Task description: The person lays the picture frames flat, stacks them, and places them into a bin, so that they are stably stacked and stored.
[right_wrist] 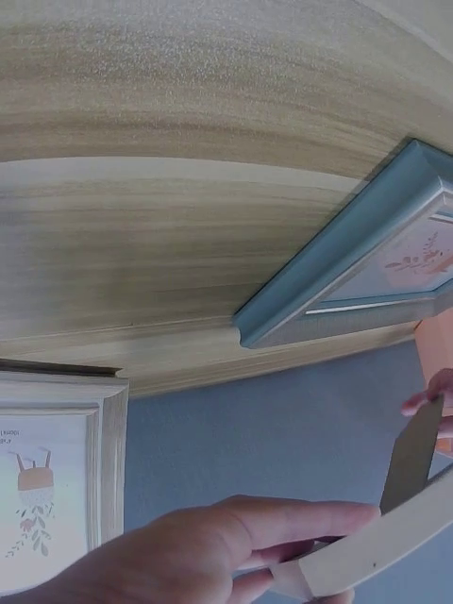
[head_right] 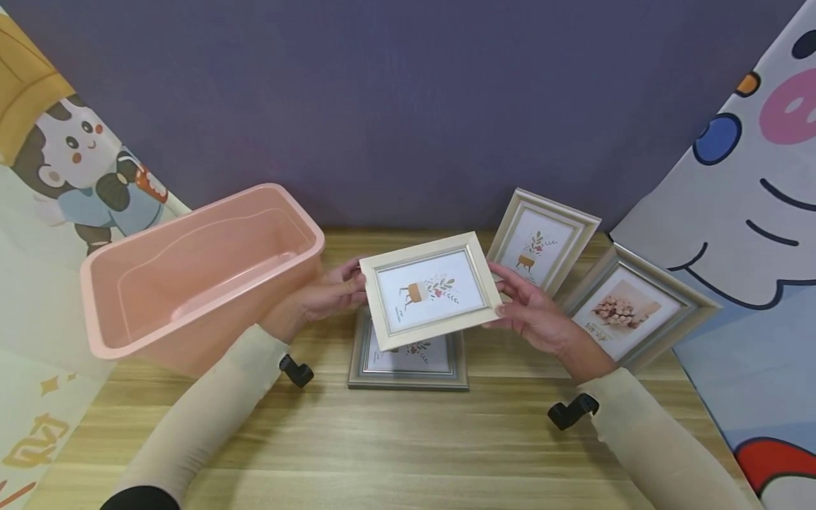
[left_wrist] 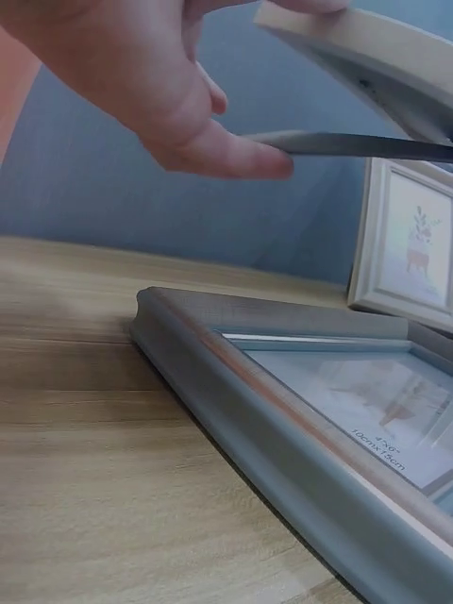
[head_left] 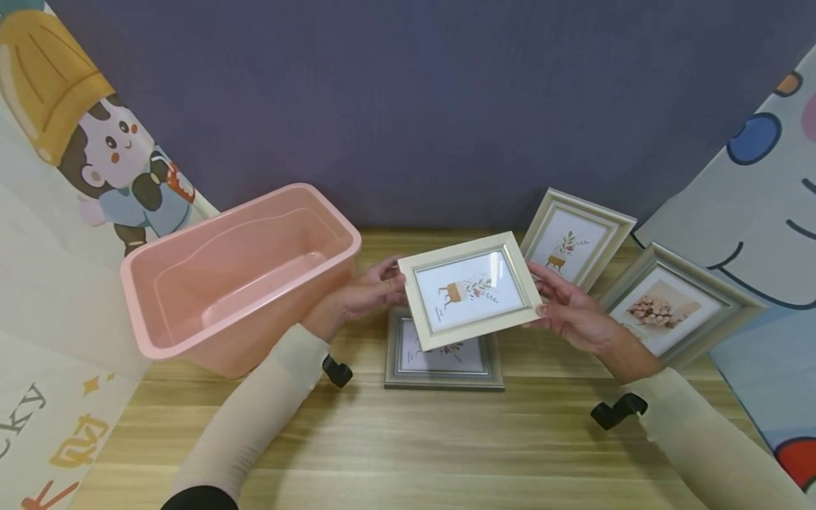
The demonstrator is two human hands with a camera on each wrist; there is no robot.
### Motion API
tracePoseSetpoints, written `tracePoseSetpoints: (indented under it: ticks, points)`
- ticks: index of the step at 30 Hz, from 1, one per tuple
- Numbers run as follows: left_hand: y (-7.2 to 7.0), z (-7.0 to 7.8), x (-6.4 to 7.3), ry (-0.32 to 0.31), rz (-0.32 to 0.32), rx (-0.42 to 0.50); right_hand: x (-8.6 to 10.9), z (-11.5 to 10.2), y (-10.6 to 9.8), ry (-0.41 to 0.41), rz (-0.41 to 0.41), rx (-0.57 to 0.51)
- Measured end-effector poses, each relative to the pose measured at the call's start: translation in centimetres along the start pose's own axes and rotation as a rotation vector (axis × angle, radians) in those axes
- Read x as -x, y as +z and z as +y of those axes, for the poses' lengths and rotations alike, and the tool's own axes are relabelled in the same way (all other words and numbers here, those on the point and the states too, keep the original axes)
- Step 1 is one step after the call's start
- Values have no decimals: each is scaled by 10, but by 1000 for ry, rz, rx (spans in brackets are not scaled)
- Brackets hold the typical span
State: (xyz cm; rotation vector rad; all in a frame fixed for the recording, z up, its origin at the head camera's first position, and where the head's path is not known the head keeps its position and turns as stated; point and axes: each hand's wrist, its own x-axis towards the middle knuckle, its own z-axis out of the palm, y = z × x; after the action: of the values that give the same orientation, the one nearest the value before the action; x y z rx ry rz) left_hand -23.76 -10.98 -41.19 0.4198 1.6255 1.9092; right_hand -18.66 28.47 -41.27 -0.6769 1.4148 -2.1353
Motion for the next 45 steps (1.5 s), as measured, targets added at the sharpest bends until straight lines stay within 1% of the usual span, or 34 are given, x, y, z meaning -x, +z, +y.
tracePoseSetpoints:
  ticks: [4,9,17,21,26,28,31,35,39,45]
  points:
    - [1,1,0,26,86,-61,-1,2,0,-9,9,-4]
    - [2,0,-2,65,149,-99,-2,6,1,-17,28,6]
    - [4,-3,-3,90,238,-118,-2,11,3,-6,42,26]
    - [6,-4,-3,94,282,-123,-1,13,3,12,70,40]
    - [7,-7,-3,104,306,-121,-1,14,5,48,124,88]
    - [6,-8,-3,101,314,-126,-2,14,8,80,157,134]
    - [4,-9,-2,77,331,-129,-2,15,11,139,196,206]
    - [1,-11,-1,35,353,-126,-2,16,15,212,219,291]
    - [0,-15,0,-1,360,-136,-1,17,18,264,234,368]
    - [-1,-23,1,-57,366,-168,1,22,21,325,237,440]
